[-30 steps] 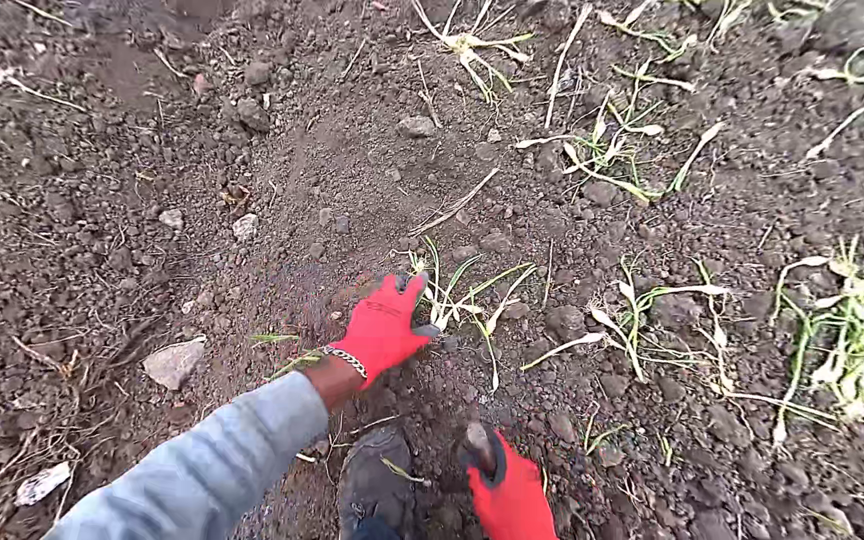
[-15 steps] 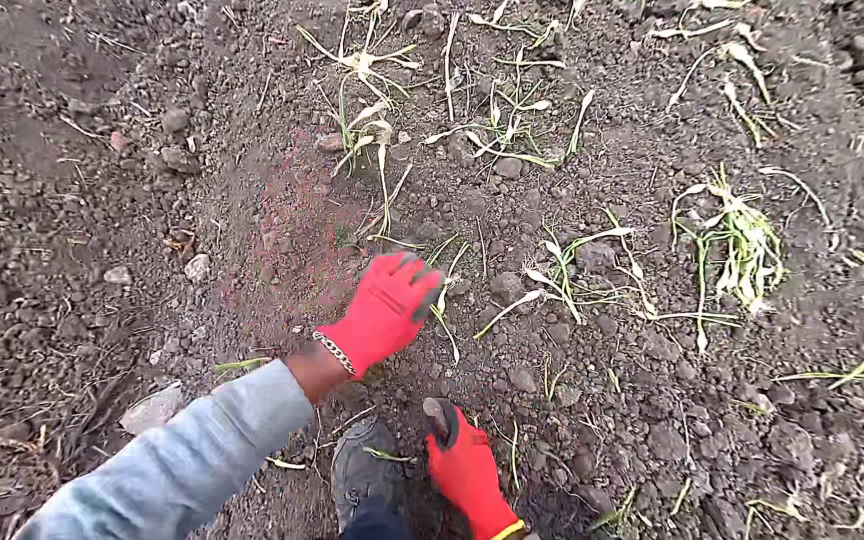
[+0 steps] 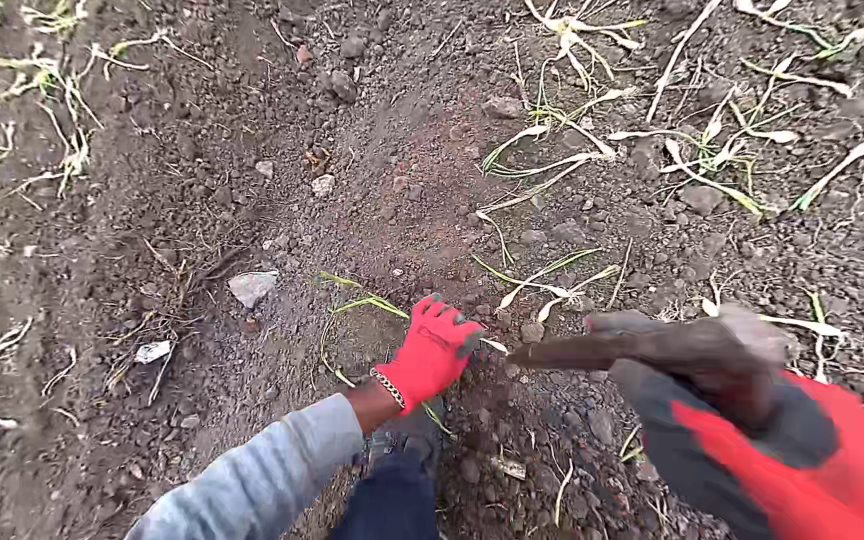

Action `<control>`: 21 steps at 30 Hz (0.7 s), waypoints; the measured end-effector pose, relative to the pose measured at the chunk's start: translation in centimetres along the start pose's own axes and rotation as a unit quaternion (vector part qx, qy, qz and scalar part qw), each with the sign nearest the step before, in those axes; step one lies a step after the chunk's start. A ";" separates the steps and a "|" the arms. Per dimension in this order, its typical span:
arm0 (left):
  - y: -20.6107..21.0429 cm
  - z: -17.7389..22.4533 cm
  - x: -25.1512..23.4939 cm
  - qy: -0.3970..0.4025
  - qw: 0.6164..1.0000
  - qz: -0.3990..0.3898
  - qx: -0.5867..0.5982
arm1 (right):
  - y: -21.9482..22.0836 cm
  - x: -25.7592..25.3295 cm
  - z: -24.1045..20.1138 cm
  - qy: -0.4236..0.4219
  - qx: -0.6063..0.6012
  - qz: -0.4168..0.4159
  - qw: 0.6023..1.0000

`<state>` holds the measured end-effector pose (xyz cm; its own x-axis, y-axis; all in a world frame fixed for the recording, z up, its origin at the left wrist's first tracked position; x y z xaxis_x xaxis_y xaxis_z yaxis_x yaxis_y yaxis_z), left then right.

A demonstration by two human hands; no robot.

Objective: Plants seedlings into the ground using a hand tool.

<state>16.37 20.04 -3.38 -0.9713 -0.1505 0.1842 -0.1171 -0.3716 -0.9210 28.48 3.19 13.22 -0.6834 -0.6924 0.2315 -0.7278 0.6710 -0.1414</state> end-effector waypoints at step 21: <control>0.6 0.2 -11.4 0.040 0.991 -0.065 -0.107 | 0.8 4.2 18.2 0.249 0.145 0.007 0.958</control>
<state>27.38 21.35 -5.95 -0.9574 -0.0385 0.2862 -0.2751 -0.1796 -0.9445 24.00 -4.03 -3.39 -0.6338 -0.4225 0.6479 -0.7530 0.5283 -0.3922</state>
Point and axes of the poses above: each hand's wrist, its own x-axis away from the middle knuckle, its own y-axis out of the palm, z = x × y, the point moved 7 cm from there along -x, towards the middle knuckle, and after that the axes turned 6 degrees about -x, right-handed, at the moved point
